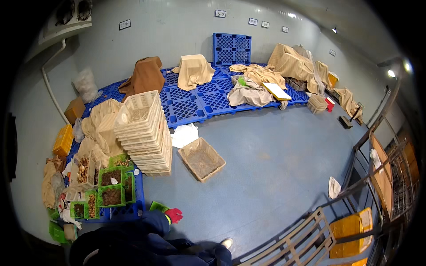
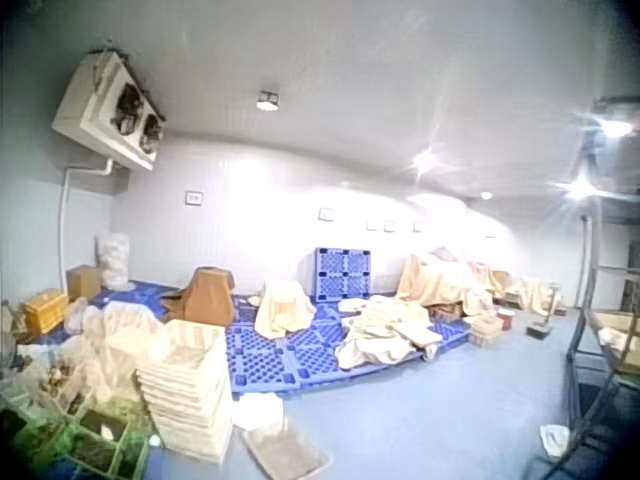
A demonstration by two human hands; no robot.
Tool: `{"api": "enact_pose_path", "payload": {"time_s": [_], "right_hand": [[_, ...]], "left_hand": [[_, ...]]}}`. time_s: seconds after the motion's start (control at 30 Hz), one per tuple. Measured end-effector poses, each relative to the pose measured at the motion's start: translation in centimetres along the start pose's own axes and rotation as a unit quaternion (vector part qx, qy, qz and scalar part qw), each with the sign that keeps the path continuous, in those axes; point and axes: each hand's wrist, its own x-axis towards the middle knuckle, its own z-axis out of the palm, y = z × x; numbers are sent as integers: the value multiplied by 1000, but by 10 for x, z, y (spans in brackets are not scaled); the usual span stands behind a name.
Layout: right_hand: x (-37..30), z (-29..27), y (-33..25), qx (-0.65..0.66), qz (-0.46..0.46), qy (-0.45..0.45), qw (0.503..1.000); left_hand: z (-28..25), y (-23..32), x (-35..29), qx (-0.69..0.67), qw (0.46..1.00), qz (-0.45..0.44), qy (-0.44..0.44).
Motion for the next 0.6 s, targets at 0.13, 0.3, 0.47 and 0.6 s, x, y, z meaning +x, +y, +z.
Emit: {"api": "enact_pose_path", "payload": {"time_s": [0.13,0.3,0.47,0.6], "right_hand": [[92,-75,-45,-23,-22,-26,999],[227,-231,3,-261,-107,-75,956],[317,-387,-193,-106,-139,10,985],[392,-458,-275,2,-250,114,961]], "left_hand": [[-5,75,123,-313,941,-128,24],[-15,102,210,-107,967,-225,60],[-41,-37,168,125,981,-144,32],[-49,-29,210,154,967,-196,-58]]}}
